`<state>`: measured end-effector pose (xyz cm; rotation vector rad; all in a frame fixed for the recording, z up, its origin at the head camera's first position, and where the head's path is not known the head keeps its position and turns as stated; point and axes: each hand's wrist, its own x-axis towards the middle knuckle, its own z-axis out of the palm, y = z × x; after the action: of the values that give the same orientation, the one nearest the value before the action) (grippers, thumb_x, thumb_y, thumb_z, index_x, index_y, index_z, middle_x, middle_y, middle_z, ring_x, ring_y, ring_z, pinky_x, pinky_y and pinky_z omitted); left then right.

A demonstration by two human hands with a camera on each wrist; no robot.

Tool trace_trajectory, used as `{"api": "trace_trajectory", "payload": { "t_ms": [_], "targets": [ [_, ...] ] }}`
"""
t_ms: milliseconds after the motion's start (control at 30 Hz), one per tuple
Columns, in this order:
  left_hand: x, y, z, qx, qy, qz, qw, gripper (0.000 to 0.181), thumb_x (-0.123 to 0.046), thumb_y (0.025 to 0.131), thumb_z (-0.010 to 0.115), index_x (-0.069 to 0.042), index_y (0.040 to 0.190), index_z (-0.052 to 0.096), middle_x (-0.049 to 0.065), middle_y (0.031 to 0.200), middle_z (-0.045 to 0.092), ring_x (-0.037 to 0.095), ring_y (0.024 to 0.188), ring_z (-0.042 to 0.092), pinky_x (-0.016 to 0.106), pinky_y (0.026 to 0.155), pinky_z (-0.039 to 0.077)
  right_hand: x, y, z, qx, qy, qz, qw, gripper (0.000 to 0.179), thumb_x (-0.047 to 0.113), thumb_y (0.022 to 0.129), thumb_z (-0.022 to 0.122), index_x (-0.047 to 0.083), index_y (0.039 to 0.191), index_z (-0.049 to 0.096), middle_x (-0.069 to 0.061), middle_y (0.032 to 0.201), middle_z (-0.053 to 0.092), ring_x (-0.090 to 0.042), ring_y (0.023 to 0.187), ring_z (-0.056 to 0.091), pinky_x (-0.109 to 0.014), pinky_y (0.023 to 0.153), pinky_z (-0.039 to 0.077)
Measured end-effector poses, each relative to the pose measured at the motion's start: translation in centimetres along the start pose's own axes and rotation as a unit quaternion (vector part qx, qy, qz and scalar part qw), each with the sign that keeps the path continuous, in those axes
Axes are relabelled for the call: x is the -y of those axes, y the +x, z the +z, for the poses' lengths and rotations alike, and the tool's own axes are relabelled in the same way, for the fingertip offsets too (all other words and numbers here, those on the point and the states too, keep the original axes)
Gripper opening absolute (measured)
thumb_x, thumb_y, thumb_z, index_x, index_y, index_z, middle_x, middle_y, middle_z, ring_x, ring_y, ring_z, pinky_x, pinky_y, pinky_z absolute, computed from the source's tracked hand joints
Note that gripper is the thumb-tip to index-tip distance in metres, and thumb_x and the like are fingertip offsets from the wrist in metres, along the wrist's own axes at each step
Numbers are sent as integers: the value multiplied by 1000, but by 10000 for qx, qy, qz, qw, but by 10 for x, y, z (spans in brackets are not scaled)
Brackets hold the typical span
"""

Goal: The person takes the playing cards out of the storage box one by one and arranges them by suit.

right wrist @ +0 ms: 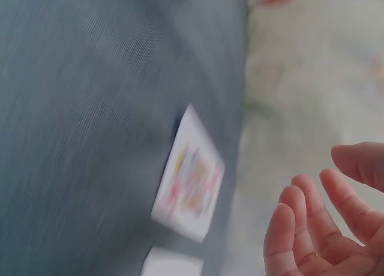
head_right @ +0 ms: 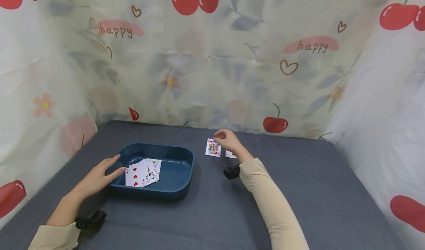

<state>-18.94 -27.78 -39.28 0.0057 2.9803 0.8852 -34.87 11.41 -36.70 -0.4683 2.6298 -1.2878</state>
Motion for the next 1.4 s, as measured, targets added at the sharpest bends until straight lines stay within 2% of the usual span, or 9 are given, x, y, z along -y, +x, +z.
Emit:
{"api": "trace_trajectory", "payload": {
  "t_ms": [100,267,367,533,767,1067,1200,1400],
  "targets": [
    [0,0,0,15,-6,-25,10000,80,-49,92,48,3,146,20,34,146,23,52,131,26,70,101,27,22,-1,10,279,164,-260,9991,36,19,93,54,0,124,52,-22,125,57,-35,109,58,-43,90,51],
    [0,0,0,17,1,-49,10000,81,-50,92,47,3,146,20,34,146,23,52,132,25,70,101,26,55,1,32,693,171,-880,9936,32,18,91,59,4,120,57,-17,119,61,-26,108,60,-35,88,52],
    [0,0,0,11,13,-50,10000,80,-50,92,47,2,147,20,34,146,22,52,132,25,70,101,26,72,4,47,902,92,-1268,9878,32,17,89,62,3,117,58,-15,116,63,-24,107,60,-32,88,52],
    [0,0,0,7,9,-30,10000,80,-50,92,47,2,147,20,34,146,23,52,132,25,70,101,26,97,10,73,1319,-4,-1690,9768,33,14,87,64,0,116,58,-15,115,64,-24,106,62,-28,90,52],
    [0,2,0,-45,30,147,9999,79,-49,93,48,4,145,23,34,144,27,52,130,29,68,102,28,112,23,104,1893,51,-1673,9675,34,14,86,66,1,117,58,-14,115,63,-20,103,62,-24,87,52],
    [2,1,-1,29,32,119,9999,80,-50,93,47,4,146,21,34,144,27,52,129,30,69,101,28,119,31,141,2405,-263,-1417,9599,36,16,86,66,5,119,58,-7,111,65,-12,96,60,-20,85,51],
    [2,1,-2,15,-2,107,9999,81,-51,93,46,4,146,20,34,144,27,52,129,30,70,100,28,122,34,155,2539,-406,-1323,9573,35,17,86,67,9,119,59,-5,113,64,-11,99,59,-21,89,50],
    [2,2,-1,-2,-29,140,9999,81,-50,93,46,5,146,20,34,144,26,52,129,30,70,100,28,125,36,172,2681,-701,-1306,9519,36,18,87,66,9,121,58,-5,119,62,-12,104,57,-23,91,49]
  ]
}}
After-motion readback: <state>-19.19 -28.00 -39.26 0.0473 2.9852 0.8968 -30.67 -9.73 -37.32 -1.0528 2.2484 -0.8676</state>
